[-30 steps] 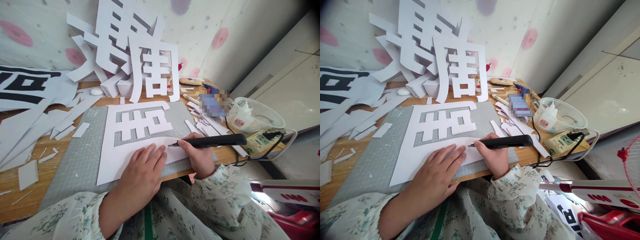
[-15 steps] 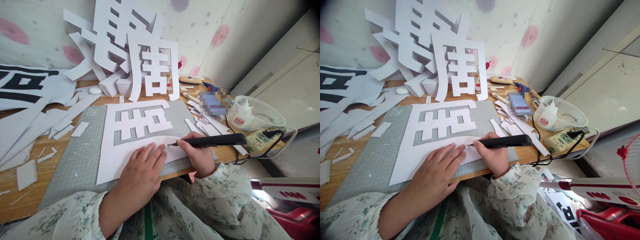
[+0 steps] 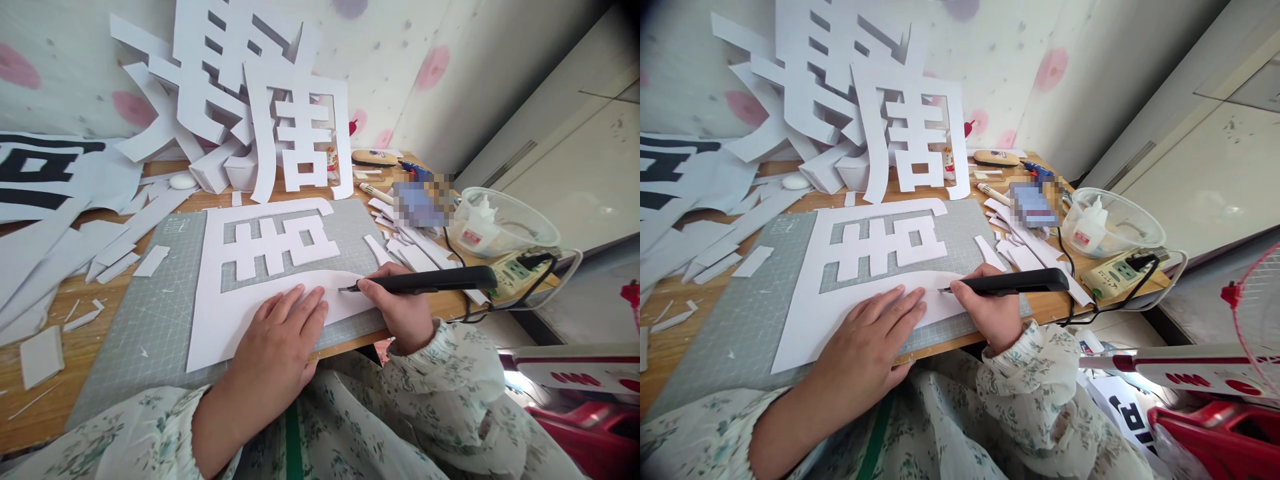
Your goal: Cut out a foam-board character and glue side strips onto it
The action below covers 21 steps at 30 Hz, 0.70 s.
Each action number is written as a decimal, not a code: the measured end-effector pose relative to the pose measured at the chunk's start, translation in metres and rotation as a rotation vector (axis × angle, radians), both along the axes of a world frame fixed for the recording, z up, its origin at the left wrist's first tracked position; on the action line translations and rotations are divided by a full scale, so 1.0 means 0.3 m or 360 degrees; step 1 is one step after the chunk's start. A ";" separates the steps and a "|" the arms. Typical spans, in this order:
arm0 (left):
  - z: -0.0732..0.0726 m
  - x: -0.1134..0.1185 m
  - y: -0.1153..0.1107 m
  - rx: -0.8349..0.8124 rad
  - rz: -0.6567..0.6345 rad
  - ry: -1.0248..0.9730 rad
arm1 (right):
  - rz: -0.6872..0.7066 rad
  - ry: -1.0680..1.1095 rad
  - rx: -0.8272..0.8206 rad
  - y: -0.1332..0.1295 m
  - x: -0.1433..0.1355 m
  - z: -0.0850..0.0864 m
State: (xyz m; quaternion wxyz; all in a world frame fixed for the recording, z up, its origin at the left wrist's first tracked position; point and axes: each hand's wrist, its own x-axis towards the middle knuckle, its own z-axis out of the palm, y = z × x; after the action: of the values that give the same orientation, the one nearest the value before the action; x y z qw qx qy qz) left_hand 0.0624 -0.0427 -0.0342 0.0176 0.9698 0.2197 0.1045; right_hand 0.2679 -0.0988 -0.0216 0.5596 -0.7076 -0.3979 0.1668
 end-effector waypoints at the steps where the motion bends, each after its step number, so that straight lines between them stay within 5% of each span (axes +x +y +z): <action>1: -0.001 0.000 0.000 -0.0004 0.0000 -0.0002 | -0.0008 -0.0004 0.0008 -0.002 0.003 -0.002; 21: -0.001 -0.002 0.003 -0.0004 0.0034 -0.0002 | -0.0098 -0.0040 0.0041 -0.083 0.075 -0.013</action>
State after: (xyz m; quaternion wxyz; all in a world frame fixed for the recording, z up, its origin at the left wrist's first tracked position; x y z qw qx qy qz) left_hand 0.0618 -0.0418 -0.0345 0.0180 0.9673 0.2300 0.1050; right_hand 0.2903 -0.1237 -0.0254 0.5684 -0.7143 -0.3852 0.1354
